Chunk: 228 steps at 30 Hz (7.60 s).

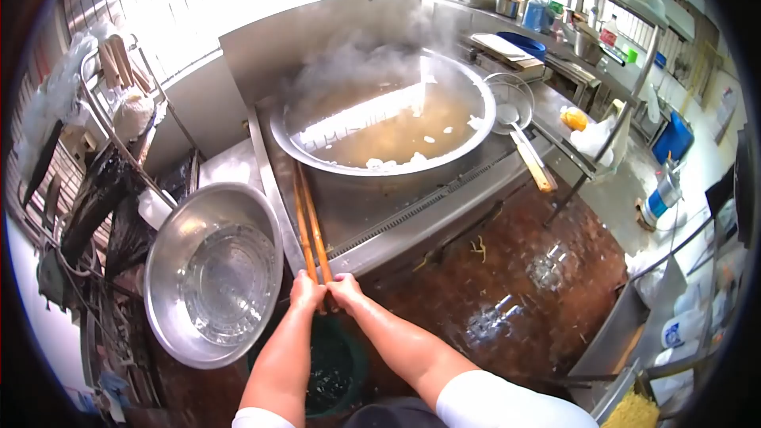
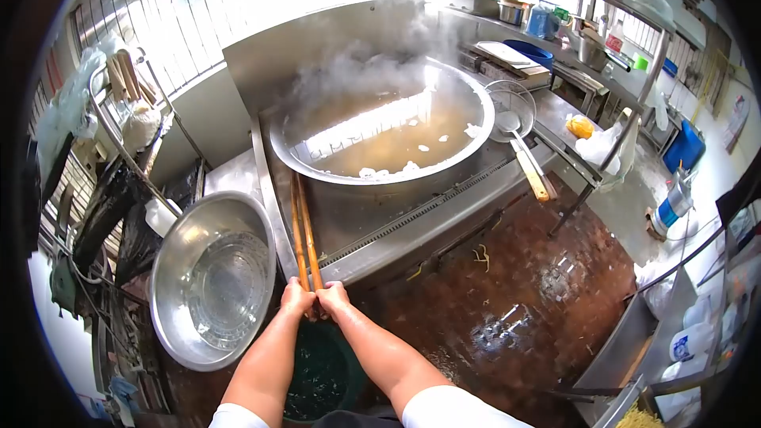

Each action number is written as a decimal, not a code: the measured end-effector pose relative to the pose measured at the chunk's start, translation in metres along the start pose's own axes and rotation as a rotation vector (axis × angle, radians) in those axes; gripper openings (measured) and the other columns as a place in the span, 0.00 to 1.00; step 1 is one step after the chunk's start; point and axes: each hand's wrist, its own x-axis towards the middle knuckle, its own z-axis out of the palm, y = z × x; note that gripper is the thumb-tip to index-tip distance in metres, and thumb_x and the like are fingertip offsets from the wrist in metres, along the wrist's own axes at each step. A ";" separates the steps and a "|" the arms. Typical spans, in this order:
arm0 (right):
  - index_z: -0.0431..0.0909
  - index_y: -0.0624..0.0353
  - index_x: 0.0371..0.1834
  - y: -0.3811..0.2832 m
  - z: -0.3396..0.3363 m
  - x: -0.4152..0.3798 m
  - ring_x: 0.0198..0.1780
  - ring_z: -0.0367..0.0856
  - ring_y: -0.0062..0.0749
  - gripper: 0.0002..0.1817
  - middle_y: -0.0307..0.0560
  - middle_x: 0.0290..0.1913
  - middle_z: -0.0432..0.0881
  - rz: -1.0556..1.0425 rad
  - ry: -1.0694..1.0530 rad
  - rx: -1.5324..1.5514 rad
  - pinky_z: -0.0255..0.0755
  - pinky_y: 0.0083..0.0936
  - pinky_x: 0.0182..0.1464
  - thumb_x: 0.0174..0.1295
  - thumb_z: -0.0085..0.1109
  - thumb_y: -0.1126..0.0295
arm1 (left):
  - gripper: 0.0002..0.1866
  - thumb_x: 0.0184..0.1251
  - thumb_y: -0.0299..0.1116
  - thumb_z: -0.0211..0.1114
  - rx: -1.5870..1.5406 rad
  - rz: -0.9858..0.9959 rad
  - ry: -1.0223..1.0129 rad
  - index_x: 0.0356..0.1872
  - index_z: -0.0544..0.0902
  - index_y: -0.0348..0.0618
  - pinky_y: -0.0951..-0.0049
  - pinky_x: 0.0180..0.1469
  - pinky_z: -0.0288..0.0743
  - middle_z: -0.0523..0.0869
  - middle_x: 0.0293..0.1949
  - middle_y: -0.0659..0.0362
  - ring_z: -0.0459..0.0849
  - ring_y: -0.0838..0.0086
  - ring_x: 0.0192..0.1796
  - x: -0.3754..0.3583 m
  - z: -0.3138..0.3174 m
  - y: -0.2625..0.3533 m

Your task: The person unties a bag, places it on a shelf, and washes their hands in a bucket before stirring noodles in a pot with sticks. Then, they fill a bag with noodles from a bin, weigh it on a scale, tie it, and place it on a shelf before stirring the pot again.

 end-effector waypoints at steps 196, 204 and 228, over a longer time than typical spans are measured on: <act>0.77 0.53 0.64 -0.329 -0.322 0.312 0.25 0.75 0.18 0.23 0.37 0.28 0.82 -0.218 0.075 -0.273 0.67 0.20 0.26 0.67 0.59 0.60 | 0.14 0.65 0.39 0.61 0.221 -0.048 -0.145 0.40 0.84 0.38 0.67 0.28 0.74 0.80 0.22 0.57 0.78 0.72 0.22 0.208 -0.341 0.158; 0.77 0.52 0.64 -0.329 -0.360 0.355 0.23 0.71 0.16 0.23 0.35 0.28 0.80 -0.305 0.032 -0.241 0.65 0.18 0.23 0.69 0.59 0.58 | 0.16 0.66 0.42 0.61 0.588 0.124 -0.231 0.34 0.85 0.37 0.59 0.30 0.79 0.84 0.23 0.49 0.86 0.61 0.24 0.404 -0.197 0.236; 0.84 0.55 0.46 -0.411 -0.453 0.289 0.45 0.83 0.54 0.24 0.53 0.42 0.85 -0.419 0.424 -1.380 0.75 0.44 0.50 0.73 0.39 0.51 | 0.16 0.63 0.31 0.60 0.729 0.368 -0.211 0.51 0.84 0.46 0.60 0.48 0.83 0.89 0.43 0.54 0.89 0.60 0.48 0.313 -0.071 0.440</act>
